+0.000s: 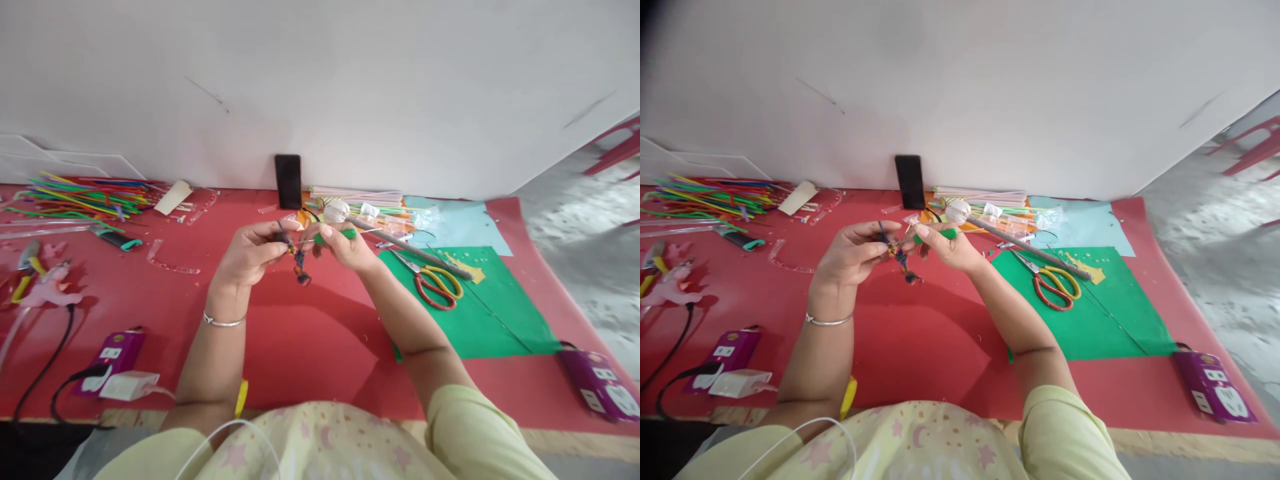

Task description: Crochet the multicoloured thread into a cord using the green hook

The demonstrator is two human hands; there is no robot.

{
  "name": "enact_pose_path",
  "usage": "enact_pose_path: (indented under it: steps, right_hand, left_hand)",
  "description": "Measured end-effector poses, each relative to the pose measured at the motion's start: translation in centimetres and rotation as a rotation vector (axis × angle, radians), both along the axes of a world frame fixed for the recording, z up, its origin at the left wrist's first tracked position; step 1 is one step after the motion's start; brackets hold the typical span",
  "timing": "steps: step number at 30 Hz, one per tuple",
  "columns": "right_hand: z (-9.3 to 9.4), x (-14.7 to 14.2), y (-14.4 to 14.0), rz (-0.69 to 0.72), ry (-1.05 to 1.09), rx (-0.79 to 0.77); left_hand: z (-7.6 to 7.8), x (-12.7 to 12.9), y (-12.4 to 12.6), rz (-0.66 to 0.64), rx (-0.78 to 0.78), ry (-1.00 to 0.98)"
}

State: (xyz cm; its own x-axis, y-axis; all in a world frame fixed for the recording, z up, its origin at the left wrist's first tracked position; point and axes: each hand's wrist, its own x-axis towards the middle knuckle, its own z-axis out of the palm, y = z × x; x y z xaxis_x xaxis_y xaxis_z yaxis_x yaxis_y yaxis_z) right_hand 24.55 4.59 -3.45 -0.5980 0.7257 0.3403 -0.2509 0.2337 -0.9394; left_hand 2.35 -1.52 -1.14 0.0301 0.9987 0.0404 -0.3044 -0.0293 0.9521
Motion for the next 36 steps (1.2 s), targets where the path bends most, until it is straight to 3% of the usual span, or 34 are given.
enact_pose_path:
  steps: [4,18,36]
  right_hand:
    - [-1.4,-1.2,0.4,0.027,0.071,-0.076]
    - [-1.8,-0.2,1.4,0.062,0.103,0.042]
    - [-0.6,-0.5,0.5,-0.044,0.053,0.131]
  left_hand:
    - [-0.2,0.0,0.2,0.020,0.049,-0.017]
    - [0.2,0.0,0.0,-0.019,-0.049,-0.074]
    - [-0.3,-0.2,0.3,-0.004,-0.038,-0.077]
